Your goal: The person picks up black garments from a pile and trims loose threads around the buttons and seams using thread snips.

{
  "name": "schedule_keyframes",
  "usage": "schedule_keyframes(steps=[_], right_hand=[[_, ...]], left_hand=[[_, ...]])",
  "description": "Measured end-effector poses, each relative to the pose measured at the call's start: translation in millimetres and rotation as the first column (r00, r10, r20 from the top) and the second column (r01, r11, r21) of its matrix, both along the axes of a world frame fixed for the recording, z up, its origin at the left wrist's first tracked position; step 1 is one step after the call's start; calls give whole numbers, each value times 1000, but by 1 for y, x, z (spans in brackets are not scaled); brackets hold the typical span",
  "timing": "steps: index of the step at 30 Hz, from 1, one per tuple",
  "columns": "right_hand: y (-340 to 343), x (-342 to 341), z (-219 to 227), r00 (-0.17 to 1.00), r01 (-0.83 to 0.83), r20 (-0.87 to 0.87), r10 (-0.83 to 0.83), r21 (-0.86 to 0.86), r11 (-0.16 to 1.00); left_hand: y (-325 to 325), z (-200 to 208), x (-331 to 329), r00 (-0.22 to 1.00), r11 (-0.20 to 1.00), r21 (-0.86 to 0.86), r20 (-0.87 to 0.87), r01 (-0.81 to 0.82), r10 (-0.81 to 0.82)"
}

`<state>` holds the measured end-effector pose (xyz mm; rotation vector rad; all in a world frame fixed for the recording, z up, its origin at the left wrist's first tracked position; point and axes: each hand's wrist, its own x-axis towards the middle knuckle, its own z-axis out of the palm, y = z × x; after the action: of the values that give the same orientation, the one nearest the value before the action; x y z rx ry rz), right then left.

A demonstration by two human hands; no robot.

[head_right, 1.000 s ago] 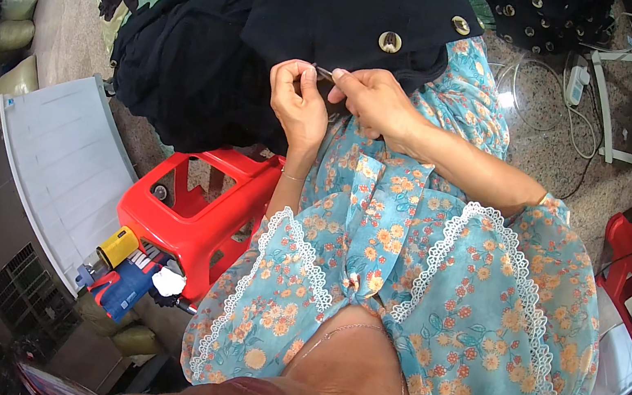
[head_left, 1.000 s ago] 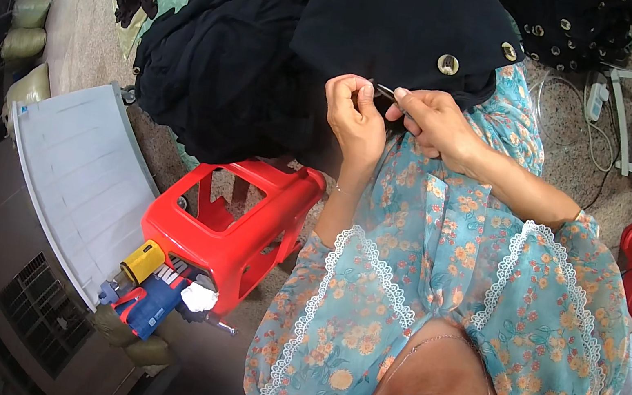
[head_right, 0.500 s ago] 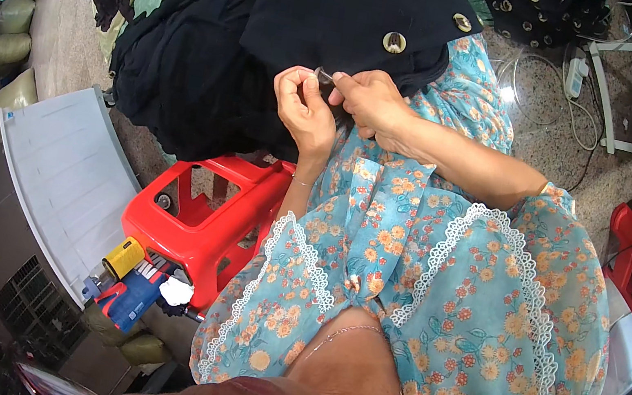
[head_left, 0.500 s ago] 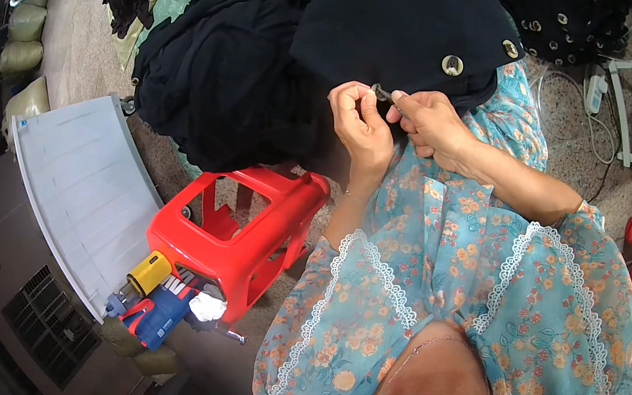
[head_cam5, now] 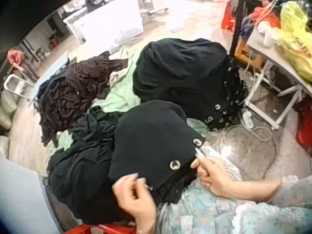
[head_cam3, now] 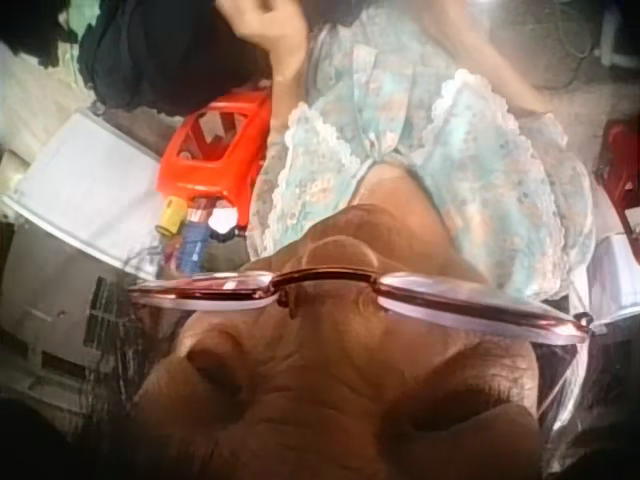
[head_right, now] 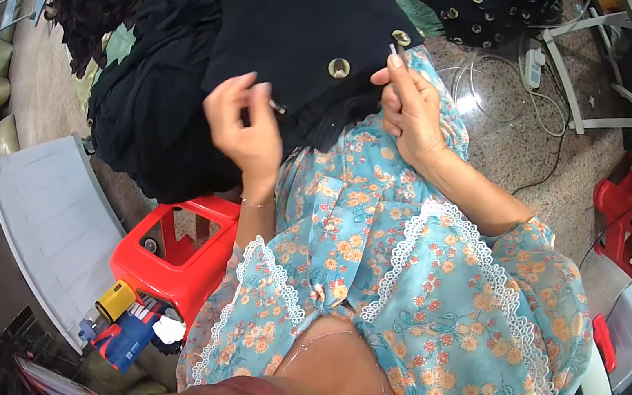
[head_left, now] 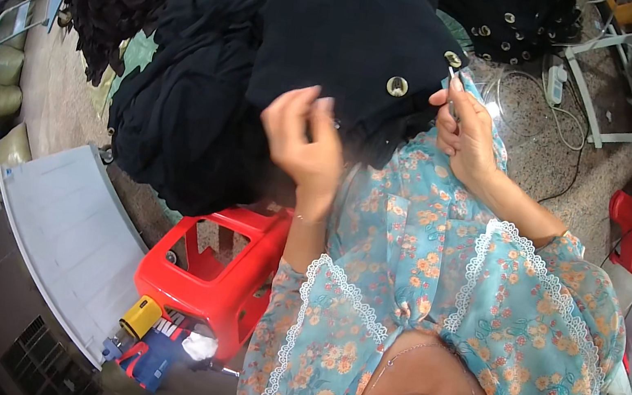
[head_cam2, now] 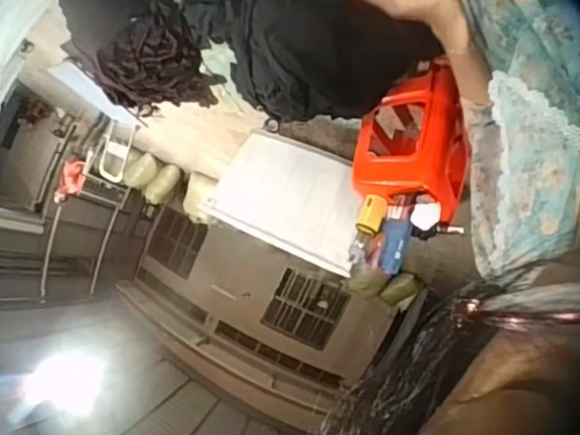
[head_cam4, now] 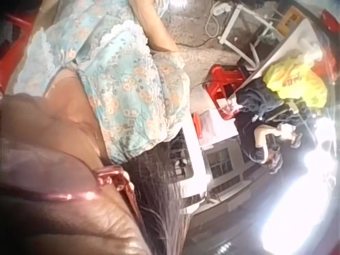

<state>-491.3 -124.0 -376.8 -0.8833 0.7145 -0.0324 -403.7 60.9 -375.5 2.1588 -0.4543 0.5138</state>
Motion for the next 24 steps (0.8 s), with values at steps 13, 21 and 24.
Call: schedule_keyframes(steps=[13,21,24], right_hand=[[2,8,-19,997,-81,-2,82,-217,973],[2,17,-26,990,-132,-2,138,-289,948],[3,16,-26,988,-153,-16,155,-289,945]], left_hand=[[-52,-29,-10,943,952,40,-158,304,-294],[-46,-29,-14,964,956,193,-192,223,-186],[-45,-23,-15,962,960,198,-224,200,-154]])
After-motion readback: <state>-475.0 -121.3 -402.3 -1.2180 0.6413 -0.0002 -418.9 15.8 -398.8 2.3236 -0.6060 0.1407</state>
